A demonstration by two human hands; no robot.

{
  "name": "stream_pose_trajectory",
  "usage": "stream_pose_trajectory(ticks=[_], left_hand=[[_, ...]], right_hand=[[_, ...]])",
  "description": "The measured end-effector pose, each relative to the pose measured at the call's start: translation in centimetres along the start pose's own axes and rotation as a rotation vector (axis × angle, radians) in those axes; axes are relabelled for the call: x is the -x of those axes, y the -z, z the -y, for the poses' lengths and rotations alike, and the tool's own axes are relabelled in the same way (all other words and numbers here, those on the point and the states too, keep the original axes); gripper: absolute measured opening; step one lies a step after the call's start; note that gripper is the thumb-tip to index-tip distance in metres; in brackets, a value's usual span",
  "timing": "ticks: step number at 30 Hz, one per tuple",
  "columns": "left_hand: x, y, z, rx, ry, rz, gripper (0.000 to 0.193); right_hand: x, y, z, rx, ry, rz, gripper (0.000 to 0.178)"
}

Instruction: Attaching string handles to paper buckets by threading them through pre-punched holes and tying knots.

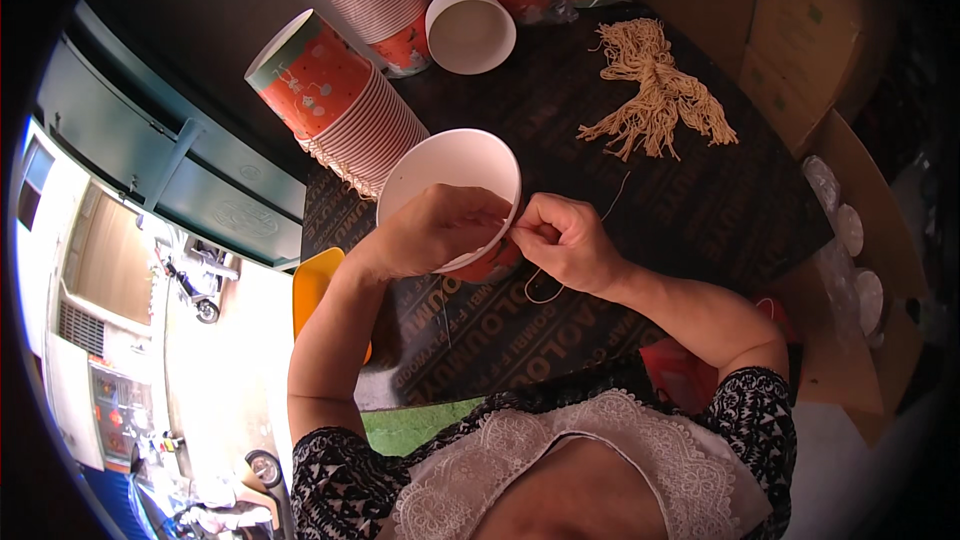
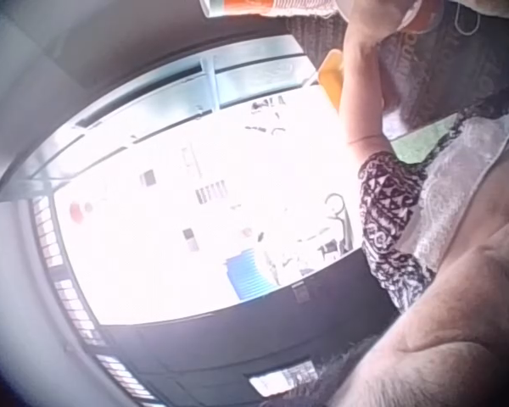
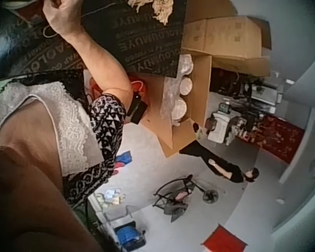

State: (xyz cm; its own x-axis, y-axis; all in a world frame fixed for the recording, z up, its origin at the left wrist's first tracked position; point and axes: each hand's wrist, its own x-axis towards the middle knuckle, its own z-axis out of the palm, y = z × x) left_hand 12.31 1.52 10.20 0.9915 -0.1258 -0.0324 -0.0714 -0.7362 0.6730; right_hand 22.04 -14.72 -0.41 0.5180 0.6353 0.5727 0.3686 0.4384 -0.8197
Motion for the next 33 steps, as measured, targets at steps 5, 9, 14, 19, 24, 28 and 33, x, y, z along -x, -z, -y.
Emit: stream_pose_trajectory(ticks=[5, 9, 14, 19, 24, 28, 33], left_hand=[[-0.3, -0.2, -0.2, -0.044, -0.026, -0.035, 0.019], [-0.3, -0.1, -0.2, -0.101, 0.015, -0.047, 0.013], [0.5, -1.0, -0.5, -0.227, 0.021, -0.209, 0.008], [1.7, -3.3, -1.2, -0.333, -0.085, -0.431, 0.006], [2.3, -5.3, -2.5, -0.398, -0.102, -0.403, 0.008], [1.9, -6.7, -2.6, -0.511, -0.172, -0.375, 0.009], [1.7, -8.1, 1.4, -0.562, -0.010, -0.406, 0.012]], right_hand=[[0.1, -0.1, -0.2, 0.004, 0.007, -0.009, 0.014], [0.0, -0.1, 0.1, 0.058, 0.042, -0.007, 0.009], [-0.1, -0.4, -0.5, -0.032, 0.007, -0.008, 0.002], [-0.5, 0.6, -0.1, -0.358, -0.347, 0.071, 0.013], [-0.8, 1.3, 0.4, -0.130, -0.300, 0.161, 0.042], [-0.5, 1.3, -1.6, 0.076, -0.341, 0.258, 0.036], [-0.2, 0.2, -4.2, 0.140, -0.443, 0.205, 0.032]])
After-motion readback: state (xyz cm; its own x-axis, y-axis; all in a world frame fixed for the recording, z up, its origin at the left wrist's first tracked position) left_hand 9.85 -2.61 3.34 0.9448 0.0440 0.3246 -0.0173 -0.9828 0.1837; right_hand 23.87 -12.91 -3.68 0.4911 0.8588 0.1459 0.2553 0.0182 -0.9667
